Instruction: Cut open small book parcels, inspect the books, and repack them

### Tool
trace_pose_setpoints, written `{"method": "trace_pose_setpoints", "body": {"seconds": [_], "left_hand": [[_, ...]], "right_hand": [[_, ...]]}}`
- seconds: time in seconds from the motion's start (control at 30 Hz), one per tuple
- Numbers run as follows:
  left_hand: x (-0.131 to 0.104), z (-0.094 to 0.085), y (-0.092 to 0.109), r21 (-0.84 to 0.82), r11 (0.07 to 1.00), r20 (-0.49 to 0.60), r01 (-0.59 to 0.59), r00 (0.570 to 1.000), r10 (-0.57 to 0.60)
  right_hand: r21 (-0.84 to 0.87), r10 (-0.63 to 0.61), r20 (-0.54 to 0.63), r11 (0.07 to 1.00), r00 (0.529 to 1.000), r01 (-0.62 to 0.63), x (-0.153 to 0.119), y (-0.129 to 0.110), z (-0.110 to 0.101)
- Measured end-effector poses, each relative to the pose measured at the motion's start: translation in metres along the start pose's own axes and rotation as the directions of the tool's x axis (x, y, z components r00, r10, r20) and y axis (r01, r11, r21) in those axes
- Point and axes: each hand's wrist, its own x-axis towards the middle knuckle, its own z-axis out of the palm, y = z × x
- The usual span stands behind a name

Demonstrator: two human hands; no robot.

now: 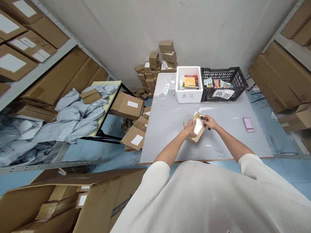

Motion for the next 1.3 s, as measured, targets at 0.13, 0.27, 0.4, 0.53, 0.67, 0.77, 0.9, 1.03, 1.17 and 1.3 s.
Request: {"method": "trace_pose_setpoints", "body": {"seconds": [0.13,0.27,0.4,0.53,0.67,0.77,0.9,1.03,1.17,1.3], "left_hand": [[0.001,0.002,0.009,0.031,0.999,0.02,-0.011,1.0,0.01],[-0.005,0.021,0.03,0.054,0.998,-0.098,-0.018,0.995,0.023],[-0.006,0.025,0.032,0.152,0.985,-0.151,-0.08,0.983,0.103],[-0.006,0.012,0.016,0.24,0.967,-0.175,-0.09,0.975,0.135],[-0.011,0.004,0.0,0.229,0.967,-0.254,-0.112,0.952,0.171],[-0.014,0.004,-0.003,0.214,0.956,-0.263,-0.199,0.931,0.253],[-0.012,0.003,0.002,0.225,0.947,-0.257,-0.23,0.923,0.285],[-0.008,-0.002,0.007,0.238,0.944,-0.225,-0.227,0.933,0.281],[-0.007,-0.003,0.01,0.253,0.945,-0.214,-0.209,0.94,0.265],[-0.006,-0.001,0.011,0.264,0.944,-0.217,-0.196,0.942,0.256]], "right_hand": [[0.049,0.08,0.007,0.996,0.997,-0.08,-0.01,0.006,-0.003],[0.102,0.134,-0.021,0.986,0.991,-0.132,-0.016,0.011,-0.008],[0.145,0.168,-0.041,0.976,0.985,-0.16,-0.019,0.014,-0.01],[0.228,0.215,-0.044,0.953,0.976,-0.199,-0.025,0.015,-0.004],[0.386,0.219,0.063,0.894,0.974,-0.226,-0.034,0.011,0.005],[0.493,0.21,0.172,0.827,0.963,-0.268,-0.04,0.009,0.007],[0.48,0.234,0.22,0.819,0.947,-0.314,-0.043,0.011,-0.002],[0.319,0.264,0.18,0.895,0.947,-0.31,-0.044,0.017,-0.019],[0.193,0.197,0.187,0.953,0.962,-0.232,-0.049,0.023,-0.04],[0.047,0.089,0.244,0.994,0.966,-0.103,-0.052,0.026,-0.059]]}}
